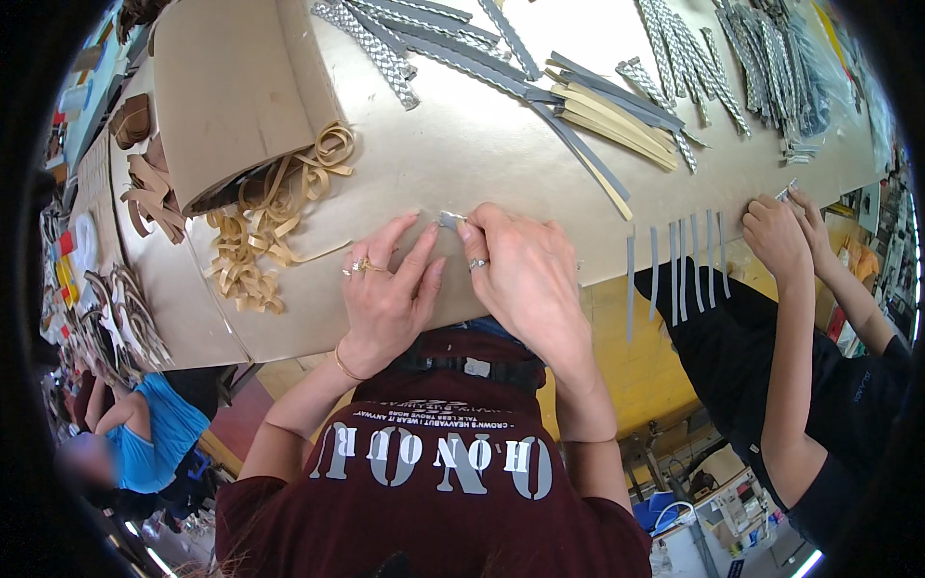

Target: The person repeatedly picks up thin strips of material from a table, aligns them, and joins them together by hand. The person places the assembled strips back on the table among other similar pieces. Other workers are visible in the background performing similar tasks.

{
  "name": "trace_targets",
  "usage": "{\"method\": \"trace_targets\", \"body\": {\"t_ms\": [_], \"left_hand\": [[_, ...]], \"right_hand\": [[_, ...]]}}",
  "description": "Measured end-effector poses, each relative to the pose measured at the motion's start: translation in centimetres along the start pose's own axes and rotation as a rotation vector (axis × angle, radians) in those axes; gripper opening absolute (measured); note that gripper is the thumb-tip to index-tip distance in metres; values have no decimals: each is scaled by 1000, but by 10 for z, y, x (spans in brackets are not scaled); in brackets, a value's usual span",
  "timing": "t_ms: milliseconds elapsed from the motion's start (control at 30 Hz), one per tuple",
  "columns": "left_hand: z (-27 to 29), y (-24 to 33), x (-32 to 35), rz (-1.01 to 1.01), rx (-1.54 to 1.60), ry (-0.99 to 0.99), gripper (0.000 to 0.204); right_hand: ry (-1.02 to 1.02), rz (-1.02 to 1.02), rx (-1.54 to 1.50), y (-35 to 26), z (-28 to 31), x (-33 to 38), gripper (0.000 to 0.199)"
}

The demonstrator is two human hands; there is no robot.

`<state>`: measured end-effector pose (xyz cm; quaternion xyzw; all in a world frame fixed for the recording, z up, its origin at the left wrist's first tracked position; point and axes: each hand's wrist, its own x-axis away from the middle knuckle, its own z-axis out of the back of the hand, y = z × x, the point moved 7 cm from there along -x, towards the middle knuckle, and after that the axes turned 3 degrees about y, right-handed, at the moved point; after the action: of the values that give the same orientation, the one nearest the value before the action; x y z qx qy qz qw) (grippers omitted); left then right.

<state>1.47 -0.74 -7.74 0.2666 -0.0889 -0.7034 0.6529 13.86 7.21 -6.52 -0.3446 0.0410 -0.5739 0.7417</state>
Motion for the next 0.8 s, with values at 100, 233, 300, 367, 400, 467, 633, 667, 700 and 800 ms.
{"method": "trace_targets", "body": {"t_ms": [100,233,300,367,400,467,633,667,700,800], "left_hand": [[0,0,-1,2,3,-13,38],[0,0,-1,2,13,-12,39],[0,0,0,13,23,-27,41],[0,1,0,19,29,-35,42],[-1,1,0,23,32,-41,43],[-2,4,-1,18,30,-43,44],[-6,10,-6,-8,-65,-69,49],[-7,12,-7,-19,-102,-75,50],[-7,14,-7,-29,-139,-83,50],[-8,19,-6,-49,-232,-112,49]], "right_hand": [[-14,-15,16,1,-1,-1,19],[-5,-18,33,0,0,-2,19],[1,-21,41,0,0,-2,19],[6,-25,48,-1,0,-2,20],[1,-28,46,0,0,-2,20],[-13,-40,45,0,-1,-2,20],[-1,-34,57,1,-2,-1,20],[11,-34,58,2,-1,0,20],[47,-20,59,2,1,2,20],[114,-30,39,10,6,9,22]]}}
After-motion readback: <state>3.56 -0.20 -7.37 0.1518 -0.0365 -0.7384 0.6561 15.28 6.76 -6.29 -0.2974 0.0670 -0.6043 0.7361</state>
